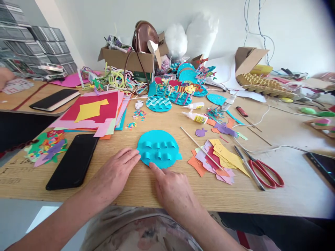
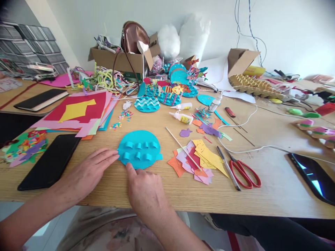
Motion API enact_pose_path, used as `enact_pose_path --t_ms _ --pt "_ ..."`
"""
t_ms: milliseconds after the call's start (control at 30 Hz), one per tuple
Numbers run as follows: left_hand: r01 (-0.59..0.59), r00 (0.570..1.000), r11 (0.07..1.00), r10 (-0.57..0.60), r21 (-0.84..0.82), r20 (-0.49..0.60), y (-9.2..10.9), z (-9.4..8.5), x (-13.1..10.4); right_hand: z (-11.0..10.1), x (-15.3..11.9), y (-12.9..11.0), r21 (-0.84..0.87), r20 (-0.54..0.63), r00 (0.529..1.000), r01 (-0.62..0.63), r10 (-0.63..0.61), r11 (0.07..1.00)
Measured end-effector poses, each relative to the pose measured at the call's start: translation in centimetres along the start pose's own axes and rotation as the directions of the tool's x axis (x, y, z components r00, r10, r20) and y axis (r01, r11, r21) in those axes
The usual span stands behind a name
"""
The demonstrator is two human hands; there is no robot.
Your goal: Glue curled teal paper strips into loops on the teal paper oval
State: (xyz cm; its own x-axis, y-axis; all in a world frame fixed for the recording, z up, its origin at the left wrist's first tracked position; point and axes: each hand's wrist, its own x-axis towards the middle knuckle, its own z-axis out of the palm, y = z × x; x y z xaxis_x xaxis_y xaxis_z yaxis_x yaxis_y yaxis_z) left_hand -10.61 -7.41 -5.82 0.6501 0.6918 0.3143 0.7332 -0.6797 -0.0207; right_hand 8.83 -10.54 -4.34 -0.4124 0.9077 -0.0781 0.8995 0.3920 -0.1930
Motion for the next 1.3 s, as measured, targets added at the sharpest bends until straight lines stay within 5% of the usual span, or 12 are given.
enact_pose_path --t_ms 433,1300 --pt "-0.06 0.995 0.997 0.064 -0.057 0.07 -0.9 1.4 -0.2 0.1 0.5 0.0 0.005 0.033 0.999 -0.021 0.021 1.0" --pt "-0.03 0.996 0.999 0.033 -0.031 0.087 -0.7 0.7 0.5 0.1 0.5 0.1 0.003 0.03 0.999 -0.021 0.021 1.0"
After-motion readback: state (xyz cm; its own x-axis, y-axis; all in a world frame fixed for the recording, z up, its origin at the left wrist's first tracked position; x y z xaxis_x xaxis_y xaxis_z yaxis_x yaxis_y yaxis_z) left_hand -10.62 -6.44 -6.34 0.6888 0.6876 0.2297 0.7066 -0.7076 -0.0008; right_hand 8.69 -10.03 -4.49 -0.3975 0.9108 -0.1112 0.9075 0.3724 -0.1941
